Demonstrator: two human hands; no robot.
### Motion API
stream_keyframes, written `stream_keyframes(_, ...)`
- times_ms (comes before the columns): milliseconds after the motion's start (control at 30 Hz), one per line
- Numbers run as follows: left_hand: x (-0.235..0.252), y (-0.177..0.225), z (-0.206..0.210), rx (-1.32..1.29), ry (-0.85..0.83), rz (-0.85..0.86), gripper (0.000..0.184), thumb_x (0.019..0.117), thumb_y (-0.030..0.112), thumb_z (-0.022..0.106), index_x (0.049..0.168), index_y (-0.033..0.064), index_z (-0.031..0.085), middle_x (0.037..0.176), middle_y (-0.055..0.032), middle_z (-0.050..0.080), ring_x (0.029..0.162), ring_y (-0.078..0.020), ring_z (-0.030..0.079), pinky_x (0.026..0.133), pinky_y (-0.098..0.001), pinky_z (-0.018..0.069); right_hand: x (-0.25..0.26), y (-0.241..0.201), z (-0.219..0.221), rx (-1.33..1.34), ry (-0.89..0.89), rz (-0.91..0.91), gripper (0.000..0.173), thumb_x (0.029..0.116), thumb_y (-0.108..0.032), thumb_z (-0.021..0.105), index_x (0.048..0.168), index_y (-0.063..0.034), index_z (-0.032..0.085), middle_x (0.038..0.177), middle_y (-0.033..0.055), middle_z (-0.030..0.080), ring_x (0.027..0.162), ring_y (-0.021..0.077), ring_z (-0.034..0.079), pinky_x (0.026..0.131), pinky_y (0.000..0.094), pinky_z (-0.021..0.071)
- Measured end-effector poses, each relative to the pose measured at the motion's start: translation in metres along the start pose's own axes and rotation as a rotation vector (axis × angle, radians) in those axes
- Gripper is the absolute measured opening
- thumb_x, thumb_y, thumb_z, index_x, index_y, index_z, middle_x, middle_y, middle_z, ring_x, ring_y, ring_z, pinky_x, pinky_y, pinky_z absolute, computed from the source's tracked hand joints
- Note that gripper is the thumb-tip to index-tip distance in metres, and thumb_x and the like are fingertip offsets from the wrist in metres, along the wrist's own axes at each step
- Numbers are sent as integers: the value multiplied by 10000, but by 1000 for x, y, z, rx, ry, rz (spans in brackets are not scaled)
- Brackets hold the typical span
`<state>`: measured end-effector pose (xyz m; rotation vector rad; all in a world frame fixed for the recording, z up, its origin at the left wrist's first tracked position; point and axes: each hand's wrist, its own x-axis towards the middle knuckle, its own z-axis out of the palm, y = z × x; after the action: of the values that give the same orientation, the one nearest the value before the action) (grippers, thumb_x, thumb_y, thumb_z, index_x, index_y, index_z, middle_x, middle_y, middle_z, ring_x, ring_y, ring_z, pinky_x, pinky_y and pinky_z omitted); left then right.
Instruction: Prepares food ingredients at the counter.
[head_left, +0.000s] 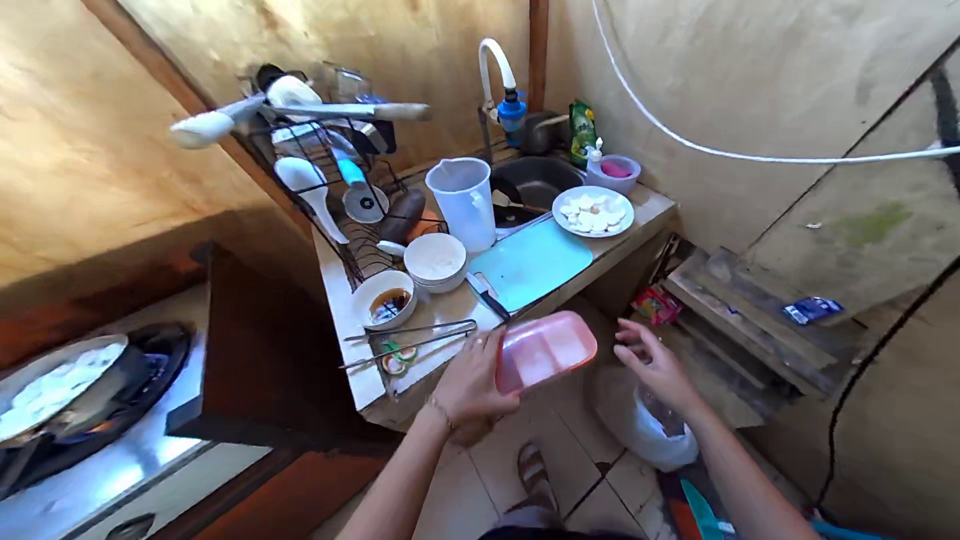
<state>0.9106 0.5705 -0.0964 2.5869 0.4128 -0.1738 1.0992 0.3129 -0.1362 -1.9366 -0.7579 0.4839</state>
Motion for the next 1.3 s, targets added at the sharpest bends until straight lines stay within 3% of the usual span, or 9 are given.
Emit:
stream_keyframes(333, 184, -33, -48, 200, -201, 174, 1100, 707, 402, 904, 1552, -16, 336, 1520, -266, 433, 1390, -445, 434, 1139, -548, 365, 166, 22, 1, -23, -30, 76, 613, 1059, -292, 539, 1549, 33, 366, 1507, 252, 492, 1284, 329, 592, 1066, 429, 498)
stream_keyframes(467, 208, -56, -43, 171, -207, 146, 1109, 699, 417, 911, 1549, -13, 343, 1522, -265, 436, 1405, -437, 428, 1157, -543, 355, 225, 23, 4, -113, -242, 6, 618, 1068, -346, 516, 1564, -7, 372, 1475, 218, 541, 1273, 317, 606, 1075, 452, 491)
stream_keyframes(600, 217, -72, -47, 146, -195, 145, 1115, 687, 383, 925, 1542, -39, 345, 1524, -272, 444, 1436, -409, 421, 1237, -570, 197, 267, 14, 10, -166, -474, -34, 610, 1071, -382, 505, 1560, -33, 398, 1397, 197, 612, 1272, 342, 606, 1109, 542, 443)
stream_keyframes(800, 242, -73, -58, 145, -224, 21, 1086, 762, 293, 891, 1607, 37, 259, 1628, -199, 336, 1523, -369, 291, 1228, -630, 125, 285, 12, 1, -99, -530, 68, 567, 1080, -343, 501, 1516, 13, 429, 1352, 227, 607, 1192, 321, 633, 1038, 454, 503)
stream_keyframes(933, 243, -59, -57, 98, -112, -184, 918, 860, 121, 761, 1616, 41, 247, 1645, -247, 265, 1518, -425, 272, 1221, -616, 185, 273, 5, -8, -54, -583, 178, 528, 1095, -286, 483, 1512, 33, 424, 1396, 241, 569, 1134, 295, 657, 989, 402, 532)
stream_keyframes(1033, 224, -31, -33, -69, 83, -425, 829, 886, 68, 683, 1599, 0, 264, 1621, -326, 236, 1476, -499, 306, 1178, -600, 302, 262, 5, -8, -5, -642, 211, 533, 1084, -265, 506, 1521, 30, 426, 1419, 255, 531, 1135, 290, 651, 977, 377, 540)
stream_keyframes(1100, 206, -11, -9, -267, 282, -506, 797, 925, 107, 636, 1588, -61, 226, 1624, -347, 198, 1458, -509, 331, 1148, -583, 358, 257, 3, -5, 4, -676, 209, 535, 1074, -264, 528, 1517, 22, 442, 1403, 255, 533, 1124, 277, 654, 970, 363, 546)
stream_keyframes(1200, 195, 20, 22, -660, 491, -586, 898, 953, 262, 660, 1595, -77, 132, 1631, -318, 212, 1456, -423, 378, 1139, -519, 401, 251, -1, 0, -61, -752, 170, 531, 1077, -313, 509, 1508, -6, 470, 1356, 223, 597, 1149, 265, 648, 1010, 390, 520)
stream_keyframes(1300, 199, 33, 30, -803, 512, -647, 1025, 926, 360, 708, 1601, -72, 70, 1636, -316, 193, 1499, -381, 315, 1203, -480, 323, 243, -8, 5, -172, -782, 144, 538, 1078, -344, 490, 1515, -31, 486, 1428, 213, 566, 1266, 305, 596, 1091, 445, 469)
